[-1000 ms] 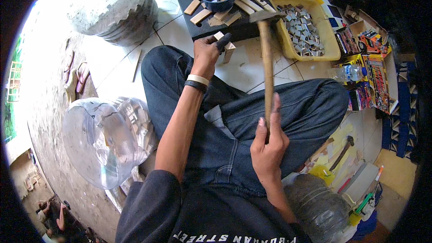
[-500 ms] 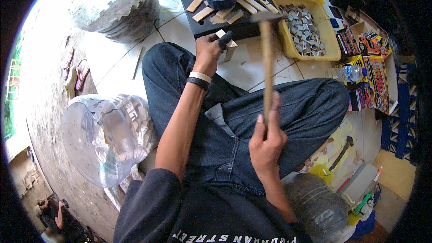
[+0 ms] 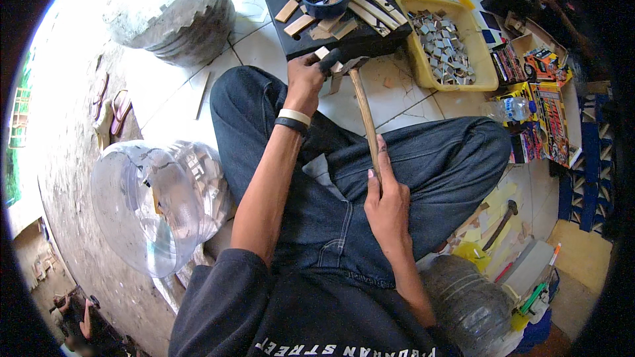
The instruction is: The person sits on the floor and assembles small wooden pieces into a frame-like structure. They pick pieces from a container, align them, and use a hammer to tap them into place on a black work block, then inspect the assembled unit.
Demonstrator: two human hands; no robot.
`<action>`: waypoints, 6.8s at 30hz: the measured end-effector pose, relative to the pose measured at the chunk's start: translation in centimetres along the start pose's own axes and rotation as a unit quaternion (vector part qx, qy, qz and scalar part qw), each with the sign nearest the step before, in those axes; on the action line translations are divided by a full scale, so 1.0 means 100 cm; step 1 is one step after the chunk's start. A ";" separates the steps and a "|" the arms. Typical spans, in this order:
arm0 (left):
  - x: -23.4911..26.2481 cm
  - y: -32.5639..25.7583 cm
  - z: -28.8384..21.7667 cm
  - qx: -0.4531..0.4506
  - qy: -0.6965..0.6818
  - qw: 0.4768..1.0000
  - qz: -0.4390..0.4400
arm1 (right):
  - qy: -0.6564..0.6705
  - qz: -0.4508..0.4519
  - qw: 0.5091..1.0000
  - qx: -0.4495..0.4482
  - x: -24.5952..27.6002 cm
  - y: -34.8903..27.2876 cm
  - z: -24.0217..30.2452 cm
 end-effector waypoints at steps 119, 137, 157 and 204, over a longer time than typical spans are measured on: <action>0.003 -0.162 -0.089 -0.167 0.091 0.969 0.156 | 0.097 0.029 0.980 0.174 0.075 0.064 0.050; 0.017 -0.152 -0.068 -0.123 0.023 0.984 0.124 | -0.017 0.082 0.981 0.175 0.070 0.084 0.046; 0.031 -0.085 -0.020 -0.113 0.046 0.992 0.035 | 0.007 -0.080 0.973 0.216 0.085 0.132 0.011; -0.002 -0.062 -0.020 -0.260 0.338 0.904 -0.012 | -0.183 0.147 0.949 0.210 0.031 0.222 -0.031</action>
Point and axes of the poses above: each hand's wrist, its own y-axis towards the middle knuckle, its own x-axis out of the back of the hand, z = x × y, the point moved 1 cm from there along y, towards the middle knuckle, and after that the axes turned 11 degrees about x, right-handed, at the moved point
